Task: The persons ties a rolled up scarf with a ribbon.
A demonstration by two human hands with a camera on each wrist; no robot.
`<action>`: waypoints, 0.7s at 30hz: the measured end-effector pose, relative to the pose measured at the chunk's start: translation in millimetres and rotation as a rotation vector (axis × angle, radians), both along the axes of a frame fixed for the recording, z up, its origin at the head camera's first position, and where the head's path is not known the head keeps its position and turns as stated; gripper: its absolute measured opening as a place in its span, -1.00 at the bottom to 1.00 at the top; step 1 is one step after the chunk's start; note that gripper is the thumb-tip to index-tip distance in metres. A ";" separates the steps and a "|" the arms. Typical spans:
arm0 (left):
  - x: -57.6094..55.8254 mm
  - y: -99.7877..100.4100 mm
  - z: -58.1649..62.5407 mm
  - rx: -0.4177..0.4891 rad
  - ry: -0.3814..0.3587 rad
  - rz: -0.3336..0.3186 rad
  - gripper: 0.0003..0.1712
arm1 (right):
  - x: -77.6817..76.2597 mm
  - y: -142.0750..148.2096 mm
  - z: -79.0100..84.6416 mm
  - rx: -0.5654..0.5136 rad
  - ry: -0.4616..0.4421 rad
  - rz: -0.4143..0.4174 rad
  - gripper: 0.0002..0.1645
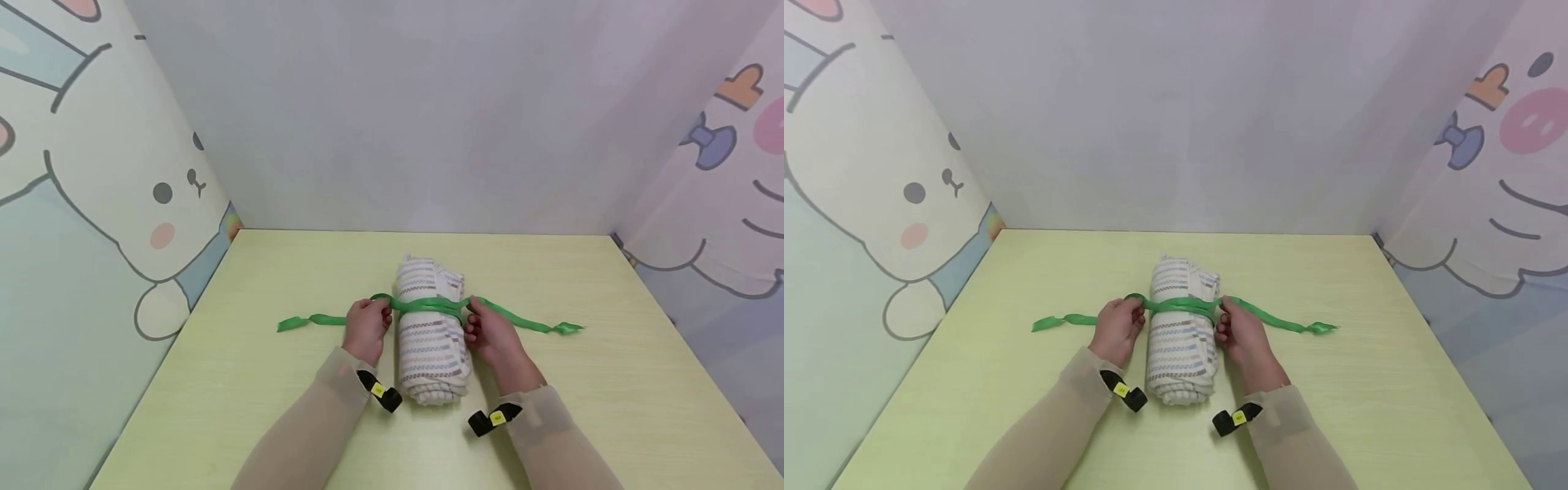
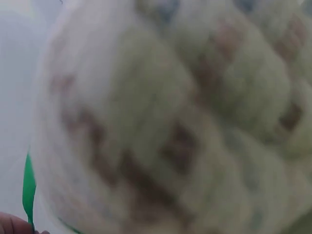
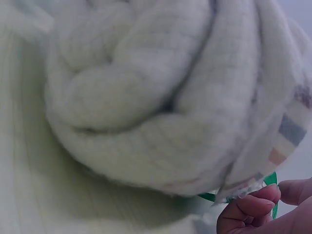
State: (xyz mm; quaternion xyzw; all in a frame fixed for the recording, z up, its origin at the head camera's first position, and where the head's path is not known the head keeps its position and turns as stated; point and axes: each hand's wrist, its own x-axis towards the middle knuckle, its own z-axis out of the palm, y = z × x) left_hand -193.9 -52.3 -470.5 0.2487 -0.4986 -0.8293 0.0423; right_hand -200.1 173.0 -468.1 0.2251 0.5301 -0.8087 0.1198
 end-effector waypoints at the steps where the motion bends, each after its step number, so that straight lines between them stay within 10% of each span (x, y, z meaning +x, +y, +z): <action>1: 0.6 -2.1 -0.6 0.002 0.001 0.016 -0.71 | 0.1 0.0 -0.2 0.002 0.002 0.002 -0.74; 7: 6.2 -11.9 -6.3 0.024 -0.012 0.062 -0.67 | 1.0 -1.2 -1.6 -0.005 0.013 -0.006 -0.78; 13: 21.0 -10.5 -8.1 0.092 -0.059 -0.063 -0.85 | 2.4 -3.5 -1.9 -0.008 0.016 0.010 -0.78; 21: 43.2 -7.6 2.7 0.243 -0.084 -0.179 -0.61 | 1.9 -2.8 1.3 0.012 0.023 0.015 -0.77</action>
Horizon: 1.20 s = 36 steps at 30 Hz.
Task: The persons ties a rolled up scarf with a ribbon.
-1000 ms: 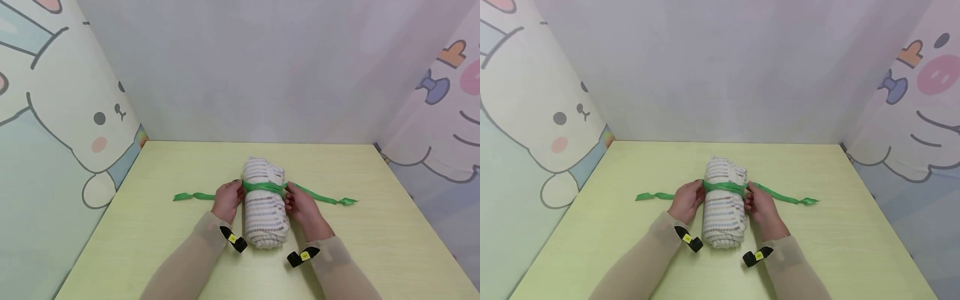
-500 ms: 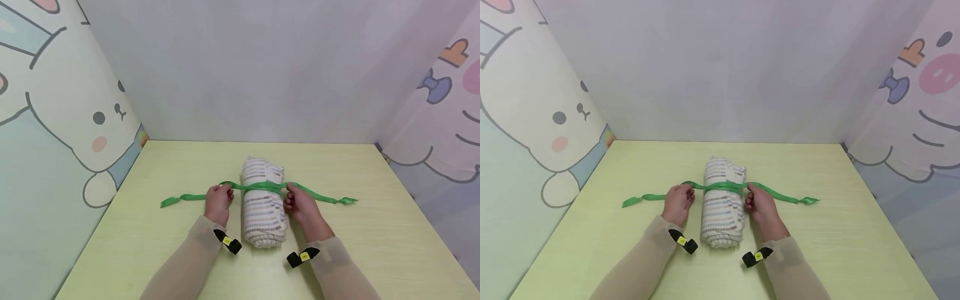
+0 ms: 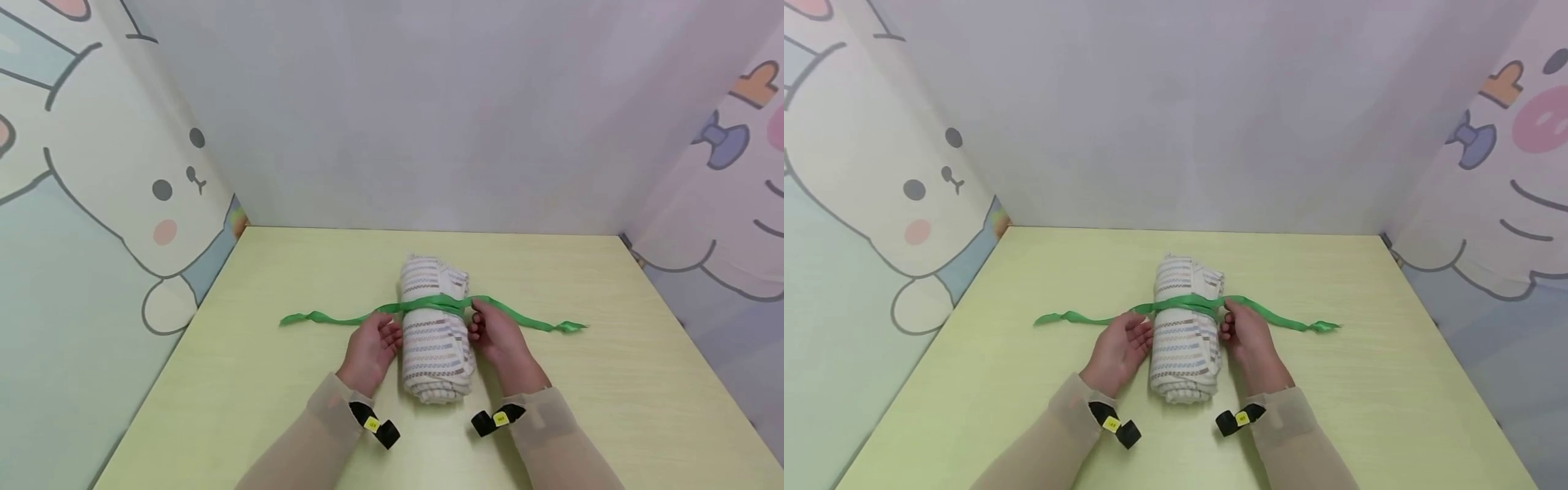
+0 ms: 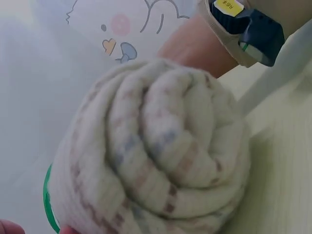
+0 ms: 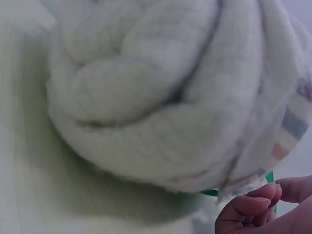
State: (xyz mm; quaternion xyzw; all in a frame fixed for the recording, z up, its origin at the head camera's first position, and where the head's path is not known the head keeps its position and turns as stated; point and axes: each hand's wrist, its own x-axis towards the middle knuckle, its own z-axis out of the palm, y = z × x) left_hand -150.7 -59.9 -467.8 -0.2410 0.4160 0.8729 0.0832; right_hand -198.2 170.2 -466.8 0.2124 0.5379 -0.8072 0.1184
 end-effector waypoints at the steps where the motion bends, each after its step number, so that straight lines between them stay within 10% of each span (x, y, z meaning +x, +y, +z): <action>1: 0.4 0.4 0.3 0.007 0.000 -0.023 -0.58 | 0.0 0.4 0.8 0.003 0.000 -0.001 -0.77; 8: -13.0 3.7 -7.8 0.098 -0.043 -0.115 -0.60 | -0.1 3.1 1.3 0.013 0.007 0.000 -0.77; 20: -33.9 12.2 -18.1 0.005 0.013 0.119 -0.74 | -2.5 2.3 -3.0 0.030 0.035 0.016 -0.77; 36: -43.5 9.8 -8.7 0.101 -0.098 -0.263 -0.59 | -2.4 1.3 -3.2 0.081 0.064 0.064 -0.75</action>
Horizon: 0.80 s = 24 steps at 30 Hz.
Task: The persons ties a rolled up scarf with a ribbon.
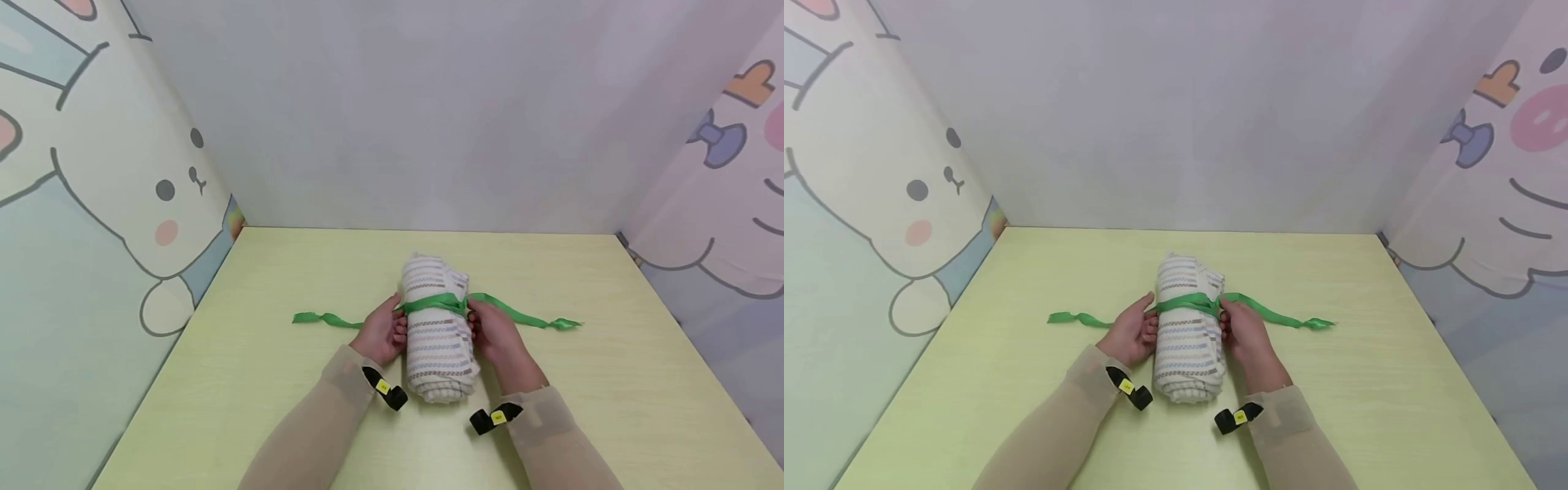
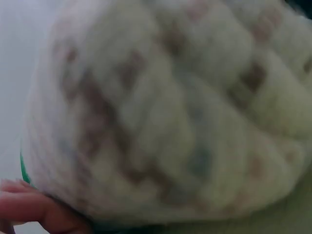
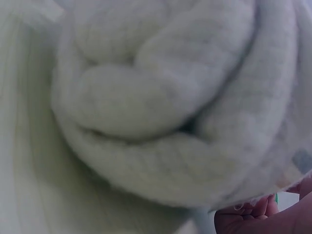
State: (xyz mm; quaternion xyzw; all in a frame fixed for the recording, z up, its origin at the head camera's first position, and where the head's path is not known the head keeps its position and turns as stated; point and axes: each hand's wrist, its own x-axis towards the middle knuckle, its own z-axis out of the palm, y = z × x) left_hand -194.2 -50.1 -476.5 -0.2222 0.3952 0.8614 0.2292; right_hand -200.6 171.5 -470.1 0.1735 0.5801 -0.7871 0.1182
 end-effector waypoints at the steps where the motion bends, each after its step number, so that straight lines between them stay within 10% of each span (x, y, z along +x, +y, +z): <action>1: -1.4 0.2 0.1 -0.021 0.005 -0.007 -0.60 | 0.1 -0.4 0.0 0.006 0.003 0.000 -0.75; 8: -3.1 0.3 0.7 -0.242 0.057 -0.042 -0.52 | 1.9 -4.5 3.0 0.044 0.022 0.004 -0.77; 17: 4.8 -5.0 7.5 -0.532 0.140 -0.292 -0.31 | 4.1 -5.3 6.9 0.072 0.037 -0.010 -0.74; 24: 3.0 -7.0 1.7 -0.516 0.179 -0.220 -0.53 | 4.4 -5.1 7.0 0.078 0.035 -0.007 -0.73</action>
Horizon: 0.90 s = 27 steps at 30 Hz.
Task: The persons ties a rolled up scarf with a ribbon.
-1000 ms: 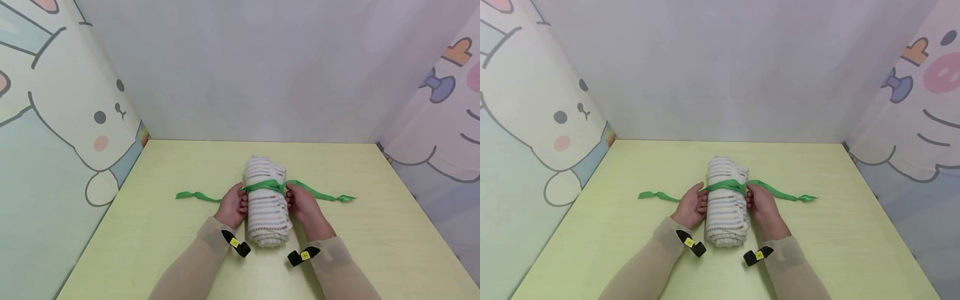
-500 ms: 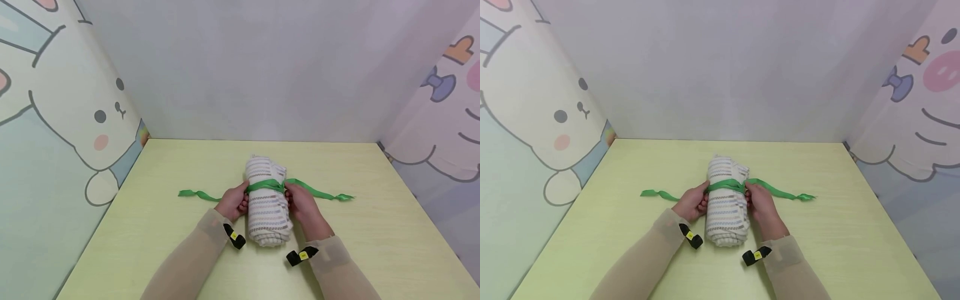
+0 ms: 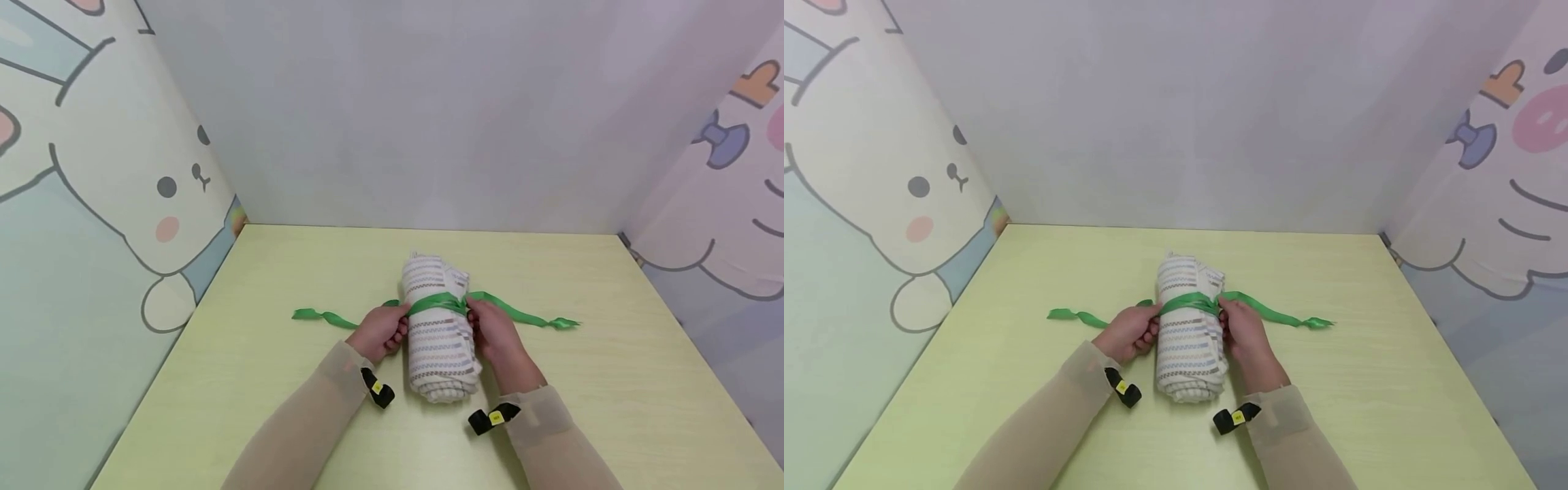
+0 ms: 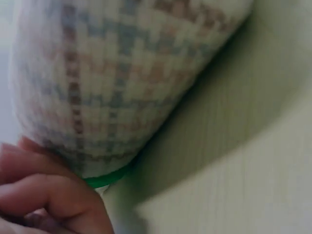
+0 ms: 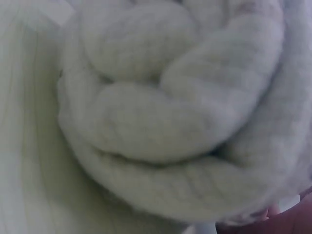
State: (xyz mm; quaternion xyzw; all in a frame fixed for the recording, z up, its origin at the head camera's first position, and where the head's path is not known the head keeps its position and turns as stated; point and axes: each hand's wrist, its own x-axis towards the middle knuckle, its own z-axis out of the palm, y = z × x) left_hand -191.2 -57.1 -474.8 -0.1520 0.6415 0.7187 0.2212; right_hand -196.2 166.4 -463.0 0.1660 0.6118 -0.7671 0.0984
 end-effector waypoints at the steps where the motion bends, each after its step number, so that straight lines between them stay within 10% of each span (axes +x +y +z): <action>1: -0.2 -0.1 -0.6 0.005 0.009 0.021 -0.56 | -0.3 -0.2 -0.2 -0.002 -0.001 -0.004 -0.73; 9: 2.5 0.9 4.5 0.099 0.158 0.273 -0.74 | -2.2 -0.7 -2.3 -0.047 0.017 -0.050 -0.80; 15: 7.4 6.0 8.6 0.353 0.264 0.456 -0.81 | -1.9 -3.2 -1.5 -0.129 0.097 -0.159 -0.84; 27: 8.3 10.0 9.8 0.695 0.294 0.456 -0.68 | -1.7 -3.8 5.4 -0.395 0.136 -0.212 -0.79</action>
